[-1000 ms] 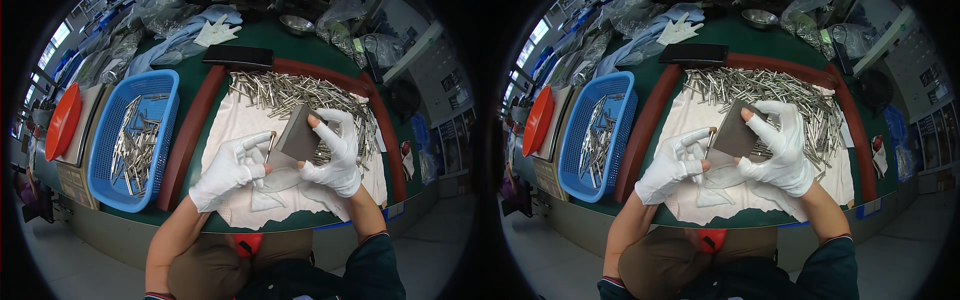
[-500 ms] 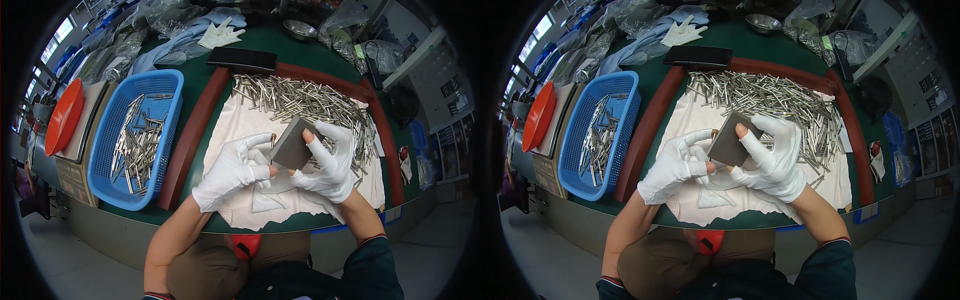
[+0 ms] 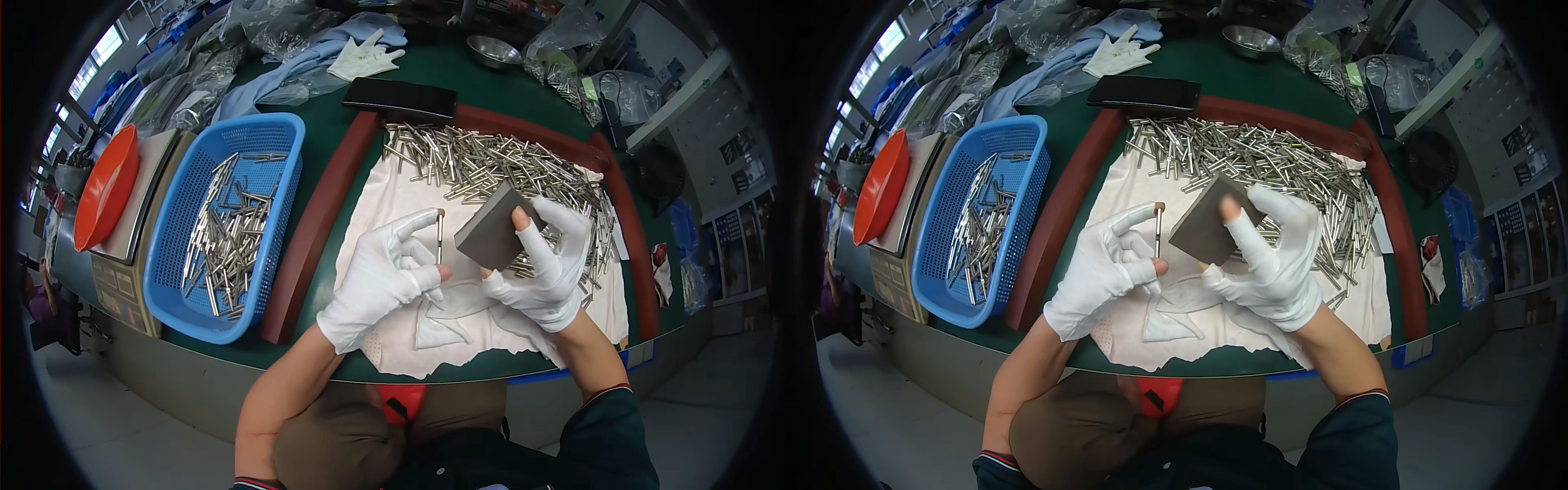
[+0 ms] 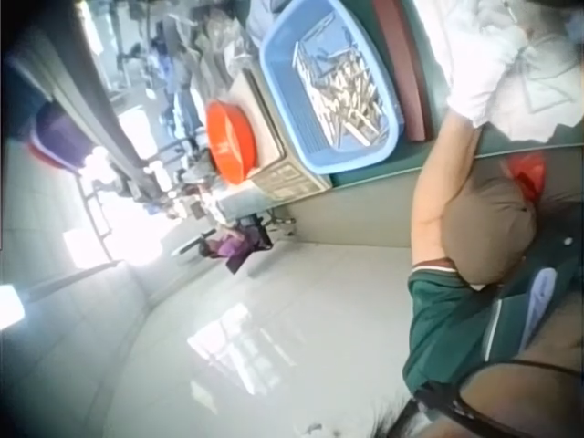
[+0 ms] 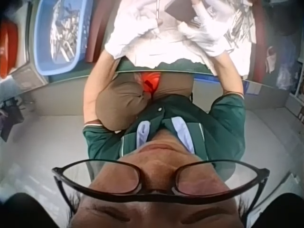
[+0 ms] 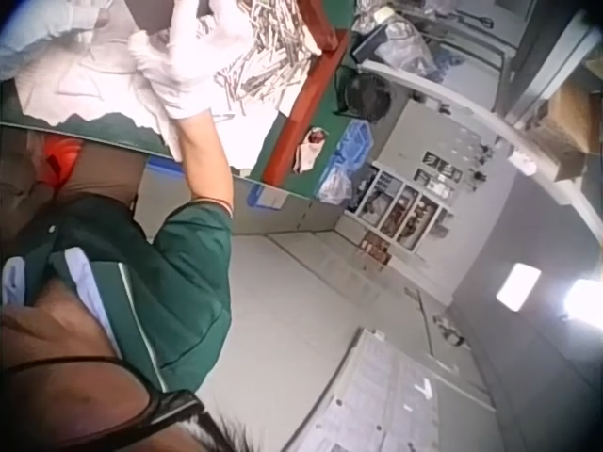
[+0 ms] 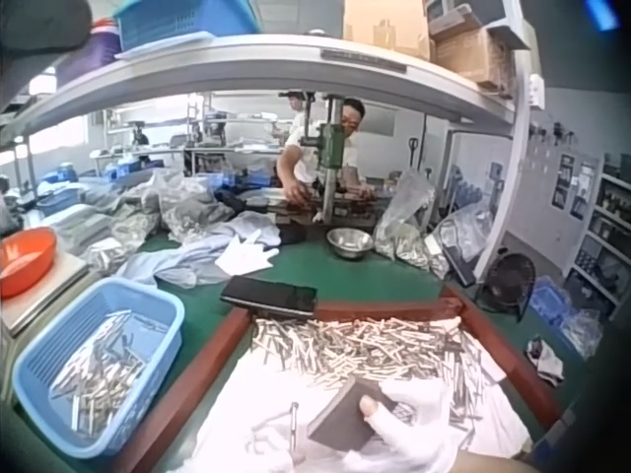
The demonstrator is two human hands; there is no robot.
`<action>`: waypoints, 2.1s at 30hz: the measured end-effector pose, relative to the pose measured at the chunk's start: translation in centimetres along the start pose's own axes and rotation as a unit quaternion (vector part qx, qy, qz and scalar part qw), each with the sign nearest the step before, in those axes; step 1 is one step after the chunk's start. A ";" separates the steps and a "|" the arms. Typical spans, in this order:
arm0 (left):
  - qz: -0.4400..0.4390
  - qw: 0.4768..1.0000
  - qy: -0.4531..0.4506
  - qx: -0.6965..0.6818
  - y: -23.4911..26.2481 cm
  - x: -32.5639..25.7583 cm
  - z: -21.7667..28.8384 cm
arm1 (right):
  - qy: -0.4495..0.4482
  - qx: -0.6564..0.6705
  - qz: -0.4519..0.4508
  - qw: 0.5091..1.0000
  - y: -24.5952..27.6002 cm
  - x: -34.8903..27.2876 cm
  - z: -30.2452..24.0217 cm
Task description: Inspecting, polishing, and cleaning small metal pins at a factory workbench.
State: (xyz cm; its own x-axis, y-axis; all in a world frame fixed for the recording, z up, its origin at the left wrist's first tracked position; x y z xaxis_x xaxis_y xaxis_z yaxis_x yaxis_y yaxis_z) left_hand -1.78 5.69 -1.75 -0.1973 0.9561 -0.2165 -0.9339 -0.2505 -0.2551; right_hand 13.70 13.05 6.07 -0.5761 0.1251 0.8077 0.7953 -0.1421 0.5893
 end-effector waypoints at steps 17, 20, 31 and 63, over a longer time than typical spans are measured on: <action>0.004 1.000 -0.009 0.025 0.0 -0.2 0.4 | 0.037 0.009 -0.026 0.999 -0.7 0.0 -1.4; -0.007 1.000 -0.024 -0.004 -0.1 -0.2 0.9 | 0.050 -0.009 -0.045 0.998 -1.2 -0.6 -0.5; -0.109 0.976 0.002 -0.186 -0.8 0.4 -0.8 | 0.010 0.018 0.012 1.000 0.0 -0.4 -0.4; -0.091 0.983 0.025 -0.157 -1.0 0.4 -0.8 | -0.053 0.076 -0.027 0.995 0.0 0.3 0.8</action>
State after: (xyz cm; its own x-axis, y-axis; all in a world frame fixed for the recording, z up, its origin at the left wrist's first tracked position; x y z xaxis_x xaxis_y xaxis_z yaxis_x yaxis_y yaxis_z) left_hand -0.63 6.16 -2.36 -0.0136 0.9828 -0.1841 -0.8133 -0.1180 -0.5698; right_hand 13.68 13.91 6.28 -0.6016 0.2318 0.7644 0.7882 0.0167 0.6152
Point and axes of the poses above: each hand's wrist, its own x-axis towards the middle knuckle, its own y-axis out of the back of the hand, z = x × y, the point moved 8 cm from there along x, towards the middle knuckle, and after that the axes turned 1 degree about x, right-handed, at the moved point
